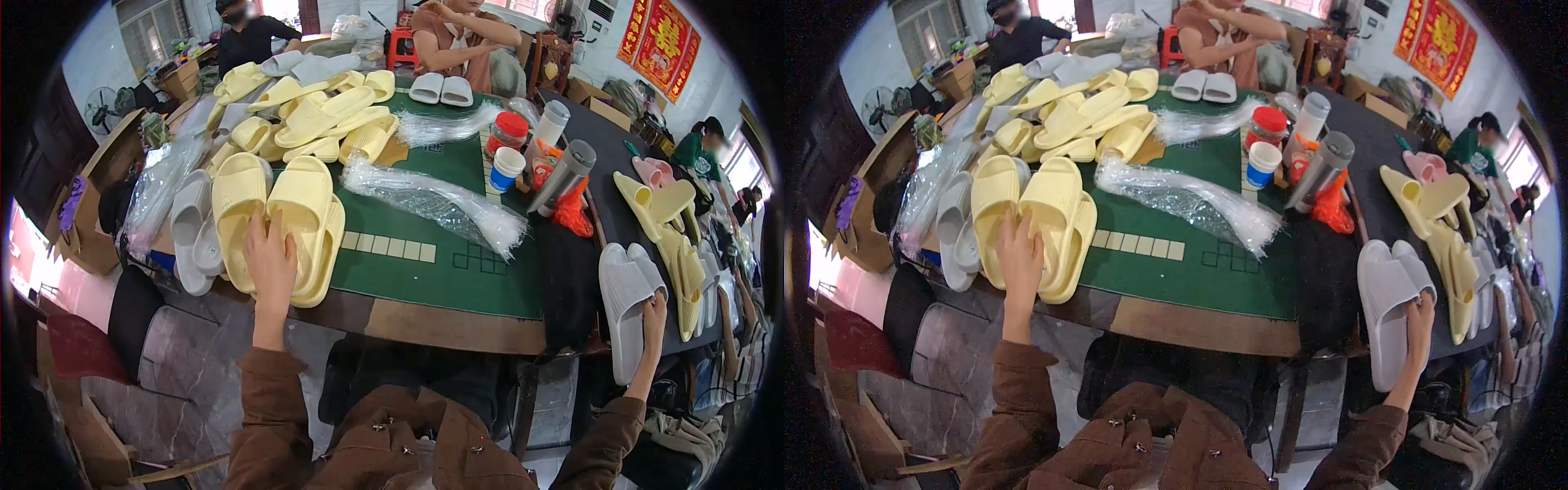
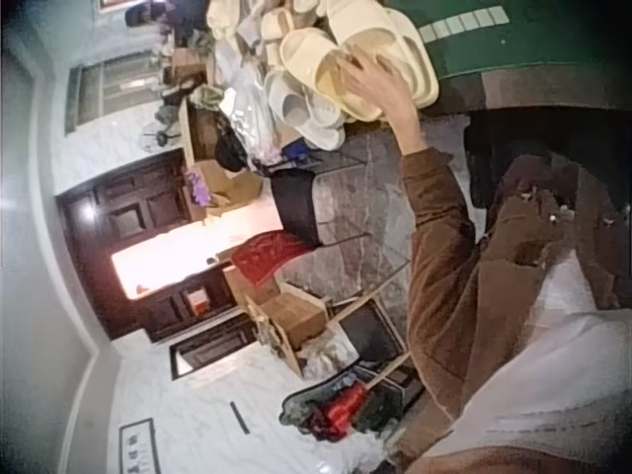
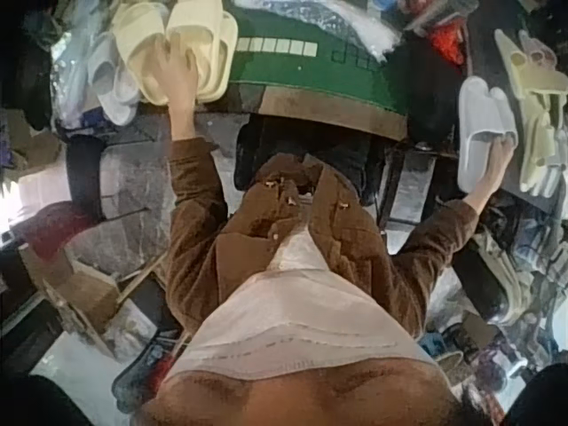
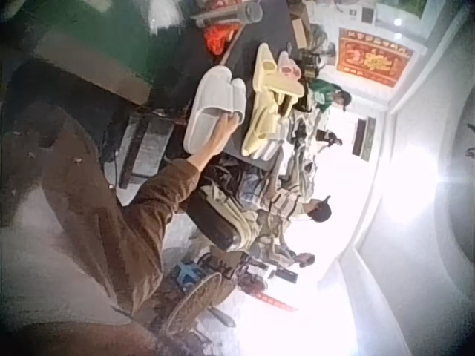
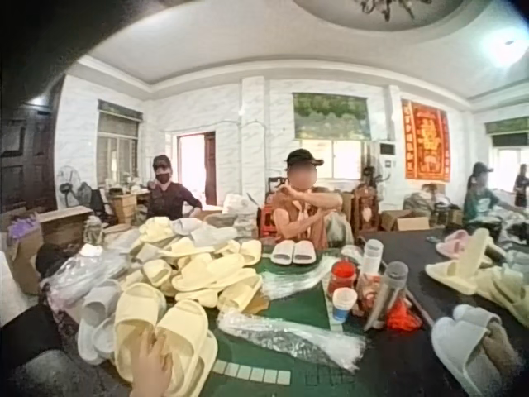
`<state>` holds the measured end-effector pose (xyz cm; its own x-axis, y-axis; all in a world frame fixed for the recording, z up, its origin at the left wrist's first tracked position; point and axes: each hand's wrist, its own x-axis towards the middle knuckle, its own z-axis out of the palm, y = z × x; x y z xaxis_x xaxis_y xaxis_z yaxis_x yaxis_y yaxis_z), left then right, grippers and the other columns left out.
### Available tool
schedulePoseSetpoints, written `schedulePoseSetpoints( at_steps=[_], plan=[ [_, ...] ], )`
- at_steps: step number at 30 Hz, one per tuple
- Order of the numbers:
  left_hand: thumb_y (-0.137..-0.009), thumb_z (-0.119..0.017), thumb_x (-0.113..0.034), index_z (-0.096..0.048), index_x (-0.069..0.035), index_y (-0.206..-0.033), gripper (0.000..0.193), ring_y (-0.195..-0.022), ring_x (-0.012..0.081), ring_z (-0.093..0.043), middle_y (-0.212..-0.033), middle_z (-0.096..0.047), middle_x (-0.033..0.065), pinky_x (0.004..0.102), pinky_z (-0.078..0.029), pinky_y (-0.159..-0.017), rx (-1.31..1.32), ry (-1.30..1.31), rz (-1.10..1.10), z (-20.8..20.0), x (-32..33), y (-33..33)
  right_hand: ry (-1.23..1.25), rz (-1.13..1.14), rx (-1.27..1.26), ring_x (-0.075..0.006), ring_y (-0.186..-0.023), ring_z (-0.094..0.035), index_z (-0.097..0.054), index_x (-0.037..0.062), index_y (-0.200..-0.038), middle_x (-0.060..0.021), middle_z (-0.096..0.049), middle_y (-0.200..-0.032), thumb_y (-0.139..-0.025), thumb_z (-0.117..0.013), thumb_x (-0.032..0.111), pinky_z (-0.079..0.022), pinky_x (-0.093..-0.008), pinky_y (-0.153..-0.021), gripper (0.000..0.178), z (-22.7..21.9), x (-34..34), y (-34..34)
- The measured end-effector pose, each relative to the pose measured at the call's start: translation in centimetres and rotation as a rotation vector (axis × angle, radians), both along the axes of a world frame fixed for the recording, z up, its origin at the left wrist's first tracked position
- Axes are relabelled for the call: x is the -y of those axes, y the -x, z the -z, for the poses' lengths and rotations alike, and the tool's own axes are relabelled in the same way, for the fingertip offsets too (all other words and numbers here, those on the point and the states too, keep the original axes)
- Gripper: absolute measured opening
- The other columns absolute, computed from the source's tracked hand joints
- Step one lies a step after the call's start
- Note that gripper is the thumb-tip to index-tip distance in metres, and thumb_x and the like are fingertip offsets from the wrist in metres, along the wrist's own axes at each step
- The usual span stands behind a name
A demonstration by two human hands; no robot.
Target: The person assembles yellow and white plastic slippers by hand at a workbench. They pick up pairs of slippers, insert small fasteners into the straps, and place the finished pairs onto a growing stack. The process is repetitive and involves handling multiple units of the same product.
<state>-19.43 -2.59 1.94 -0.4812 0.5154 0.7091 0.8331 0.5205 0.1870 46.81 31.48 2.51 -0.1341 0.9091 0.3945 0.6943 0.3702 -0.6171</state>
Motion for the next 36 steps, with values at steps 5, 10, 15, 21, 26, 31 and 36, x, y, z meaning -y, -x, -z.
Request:
schedulePoseSetpoints(
  at_steps=[5,10,15,21,26,31,36],
  plan=[
    [-0.084,-0.061,-0.006,-0.058,-0.005,-0.124,0.04,-0.131,0.0401,-0.037,-0.142,-0.04,0.0189,0.0487,-0.031,-0.106,0.026,-0.024,0.088,-1.2,-0.3,-4.9,0.036,0.023,0.028,-0.0312,-0.101,-0.057,-0.054,-0.0084,-0.113,-0.0211,-0.06,-0.104,-0.084,-0.051,0.009,-0.042,-0.0348,-0.089,0.034,-1.0,1.0,1.2],
    [-0.085,-0.059,-0.003,-0.06,-0.005,-0.121,0.036,-0.134,0.0385,-0.034,-0.143,-0.041,0.0163,0.0468,-0.029,-0.109,0.241,-0.044,0.45,-0.1,-2.9,-10.5,-0.044,0.049,0.13,-0.0397,-0.103,-0.056,-0.056,-0.0051,-0.113,-0.023,-0.06,-0.108,-0.085,-0.051,0.01,-0.043,-0.0386,-0.088,0.033,-1.3,1.3,1.4],
    [-0.085,-0.059,-0.003,-0.061,-0.006,-0.12,0.035,-0.134,0.0374,-0.035,-0.143,-0.04,0.0147,0.0455,-0.031,-0.108,0.409,-0.025,0.637,3.6,-5.4,-14.4,0.053,0.145,0.18,-0.0398,-0.104,-0.056,-0.06,-0.0035,-0.107,-0.0234,-0.06,-0.108,-0.086,-0.05,0.01,-0.044,-0.04,-0.088,0.027,-3.8,4.2,5.2],
    [-0.087,-0.058,-0.005,-0.062,-0.005,-0.119,0.032,-0.134,0.0359,-0.036,-0.141,-0.044,0.0158,0.0454,-0.032,-0.108,0.391,0.109,0.614,6.3,-5.8,-16.5,-0.17,0.09,0.185,-0.0407,-0.097,-0.056,-0.059,-0.0043,-0.105,-0.0229,-0.058,-0.103,-0.082,-0.049,0.004,-0.044,-0.041,-0.082,0.026,-3.1,4.1,5.4],
    [-0.084,-0.061,-0.008,-0.058,-0.002,-0.119,0.035,-0.13,0.0411,-0.036,-0.137,-0.043,0.0199,0.0518,-0.03,-0.107,0.336,0.09,0.589,6.7,-6.0,-16.6,-0.069,0.128,0.188,-0.0405,-0.094,-0.056,-0.058,-0.0056,-0.103,-0.0235,-0.056,-0.099,-0.08,-0.048,0.002,-0.043,-0.0416,-0.079,0.026,-4.1,5.6,6.0],
    [-0.083,-0.062,-0.011,-0.042,0.001,-0.136,0.057,-0.13,0.0426,-0.035,-0.136,-0.042,0.0216,0.0545,-0.027,-0.109,0.253,0.113,0.515,7.2,-6.3,-16.5,-0.202,-0.009,0.123,-0.0429,-0.097,-0.056,-0.06,-0.0048,-0.106,-0.023,-0.058,-0.103,-0.076,-0.045,-0.005,-0.044,-0.0416,-0.083,0.033,-6.0,10.9,10.5],
    [-0.084,-0.054,-0.001,-0.03,0.001,-0.143,0.064,-0.126,0.0348,-0.042,-0.123,-0.055,0.0168,0.0505,-0.026,-0.111,0.413,-0.012,0.578,6.8,-5.6,-16.2,-0.162,-0.194,0.219,-0.043,-0.101,-0.056,-0.062,-0.0034,-0.107,-0.0232,-0.059,-0.107,-0.071,-0.049,-0.01,-0.045,-0.0422,-0.085,0.039,-8.7,17.5,19.0]
  ],
)
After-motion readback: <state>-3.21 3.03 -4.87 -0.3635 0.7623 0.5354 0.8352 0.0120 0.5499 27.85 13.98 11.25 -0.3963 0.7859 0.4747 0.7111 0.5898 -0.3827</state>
